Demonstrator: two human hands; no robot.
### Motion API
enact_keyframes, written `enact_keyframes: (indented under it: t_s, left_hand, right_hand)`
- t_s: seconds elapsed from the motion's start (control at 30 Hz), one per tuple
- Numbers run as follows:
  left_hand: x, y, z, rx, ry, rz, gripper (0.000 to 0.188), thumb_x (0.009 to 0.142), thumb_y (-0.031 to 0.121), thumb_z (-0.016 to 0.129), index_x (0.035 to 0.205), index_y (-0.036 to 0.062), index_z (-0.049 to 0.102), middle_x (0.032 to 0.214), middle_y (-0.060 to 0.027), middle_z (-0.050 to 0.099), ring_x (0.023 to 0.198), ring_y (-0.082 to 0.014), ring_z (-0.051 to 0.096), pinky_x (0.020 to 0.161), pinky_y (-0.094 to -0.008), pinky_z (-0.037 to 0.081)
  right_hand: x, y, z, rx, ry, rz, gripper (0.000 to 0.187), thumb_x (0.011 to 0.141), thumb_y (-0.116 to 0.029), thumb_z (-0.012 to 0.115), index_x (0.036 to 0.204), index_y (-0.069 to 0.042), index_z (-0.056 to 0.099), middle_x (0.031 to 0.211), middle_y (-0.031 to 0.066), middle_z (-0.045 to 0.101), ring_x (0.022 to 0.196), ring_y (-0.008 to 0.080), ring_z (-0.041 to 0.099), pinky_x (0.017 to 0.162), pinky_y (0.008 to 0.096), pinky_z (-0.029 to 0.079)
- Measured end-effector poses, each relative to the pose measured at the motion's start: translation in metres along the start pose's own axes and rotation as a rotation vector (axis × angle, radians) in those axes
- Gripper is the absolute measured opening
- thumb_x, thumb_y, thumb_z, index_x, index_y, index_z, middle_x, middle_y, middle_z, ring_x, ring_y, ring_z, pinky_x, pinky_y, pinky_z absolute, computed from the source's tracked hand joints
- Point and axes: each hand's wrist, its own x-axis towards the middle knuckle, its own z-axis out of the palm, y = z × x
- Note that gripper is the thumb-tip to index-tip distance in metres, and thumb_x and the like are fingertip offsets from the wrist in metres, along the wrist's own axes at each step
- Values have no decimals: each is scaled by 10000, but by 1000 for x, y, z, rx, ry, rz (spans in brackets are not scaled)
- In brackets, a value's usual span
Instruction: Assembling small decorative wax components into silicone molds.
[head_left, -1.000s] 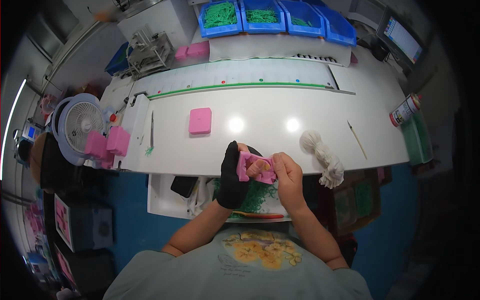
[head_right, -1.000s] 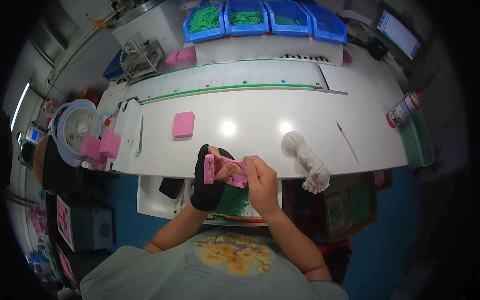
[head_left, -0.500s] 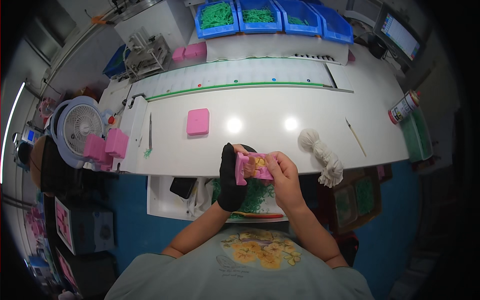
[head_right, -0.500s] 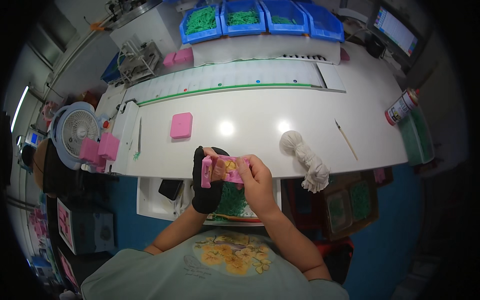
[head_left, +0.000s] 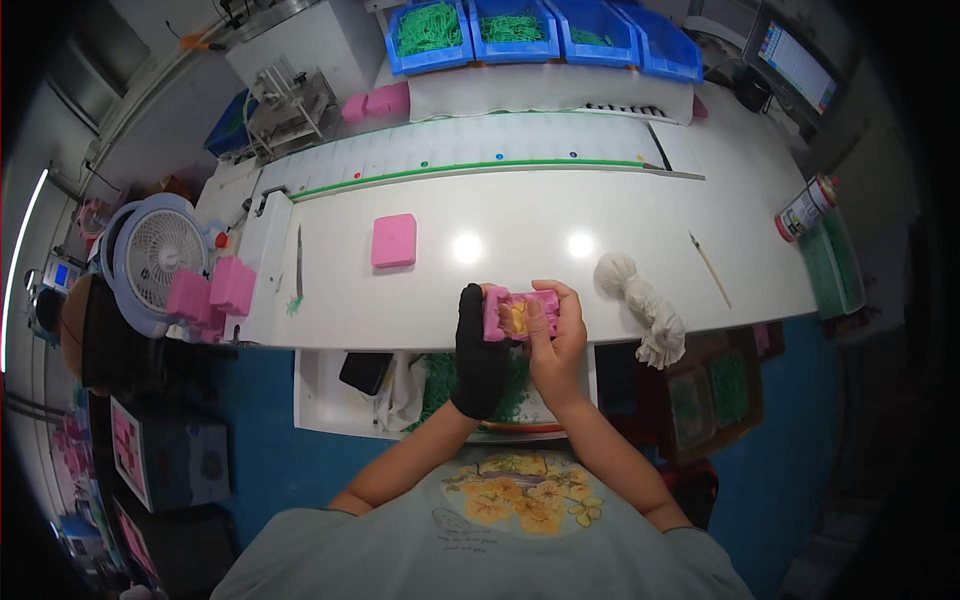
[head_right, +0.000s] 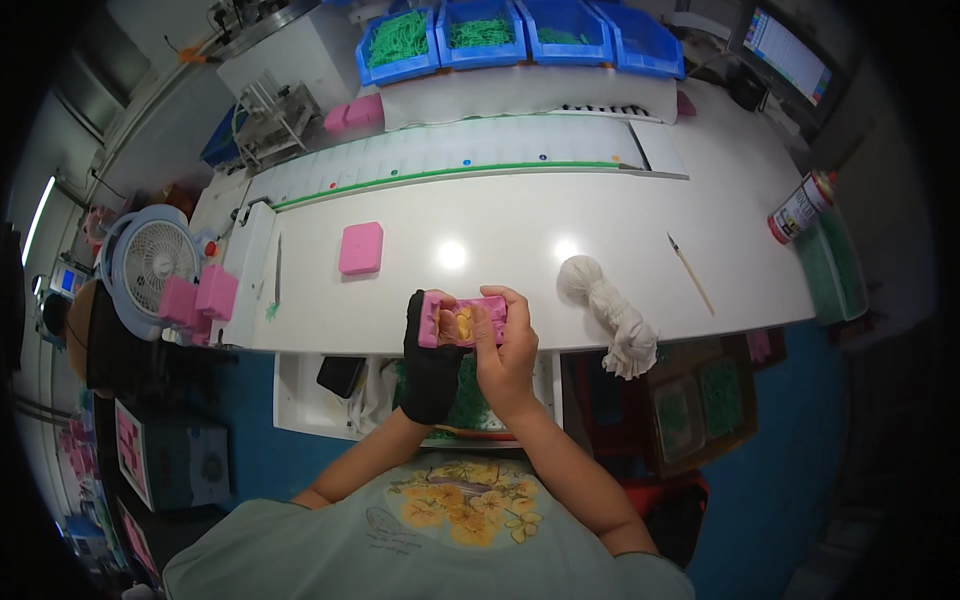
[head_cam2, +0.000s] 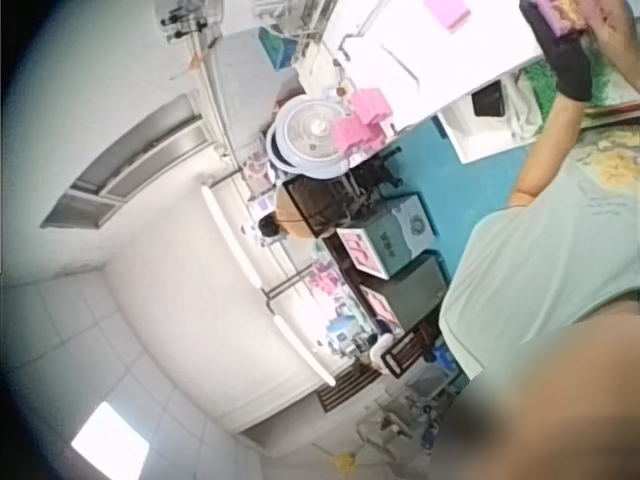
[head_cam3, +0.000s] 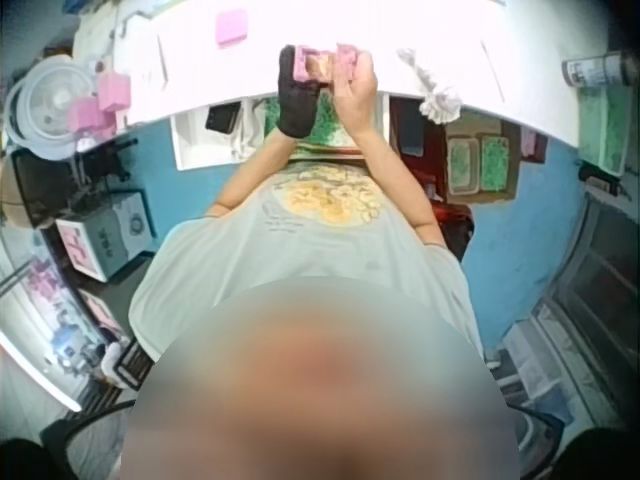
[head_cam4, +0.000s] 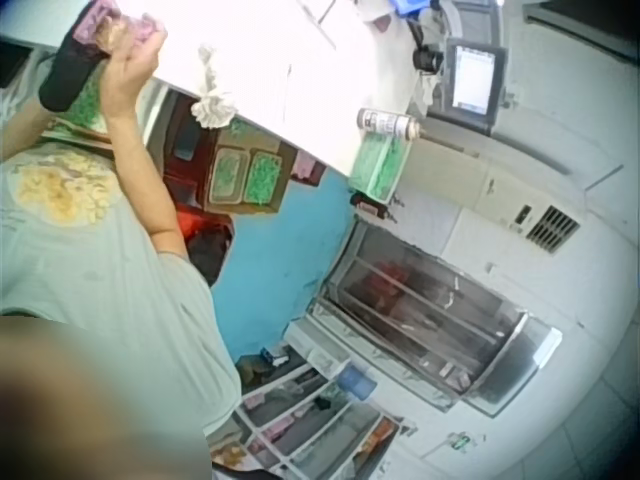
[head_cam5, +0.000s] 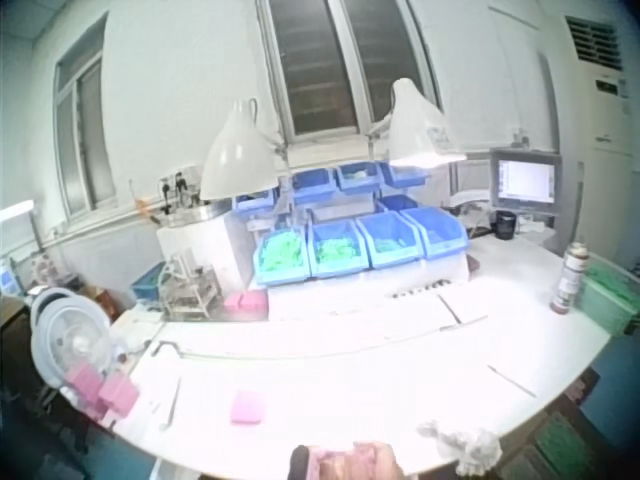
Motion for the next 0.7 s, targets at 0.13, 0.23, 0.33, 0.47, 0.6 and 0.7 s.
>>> enact_keyframes:
  t_s: [0.13,0.23,0.33,0.47,0.6,0.7]
  left_hand:
    - [1,9,-9,-499,-160,-271,149,975,133,548,1091,87,468,957,-22,511,847,-98,533,727,-247,480]
    - [-3,2,-7,-528,-116,-307,146,959,108,566,1077,85,484,963,-19,515,856,-93,538,743,-245,473]
    - [-2,-3,-6,-33,-59,-96,143,942,95,585,1058,81,503,960,-14,524,843,-86,533,746,-238,466]
    - [1,6,-4,-149,-105,-131,163,922,95,612,1050,74,513,945,-13,528,836,-89,523,751,-238,456]
    - [0,4,-11,-72,-148,-125,216,891,102,643,1055,67,507,952,-8,523,859,-100,516,766,-249,457]
    - [-3,-2,-11,-112,-135,-151,250,874,97,654,1071,66,504,975,-8,519,884,-100,517,780,-253,463]
  right_hand:
    - [-2,-9,-7,491,-44,345,244,981,-205,547,1138,-23,507,790,-10,541,567,38,456,492,194,393]
    - [0,-18,-4,555,-2,419,226,982,-208,547,1126,-37,512,773,-21,523,577,6,420,487,157,336]
    - [-4,-13,-4,333,40,313,226,981,-199,546,1123,-26,518,781,0,551,609,40,482,524,184,390]
    - [-4,-6,-9,95,31,150,227,977,-183,548,1125,-12,524,800,29,577,634,85,533,574,226,446]
    - [-4,-9,-12,26,-13,77,228,970,-170,555,1123,-3,527,839,76,613,716,111,584,630,254,475]
    - [-7,-9,-13,110,-19,144,224,969,-163,555,1124,-5,523,848,92,624,740,114,601,640,256,478]
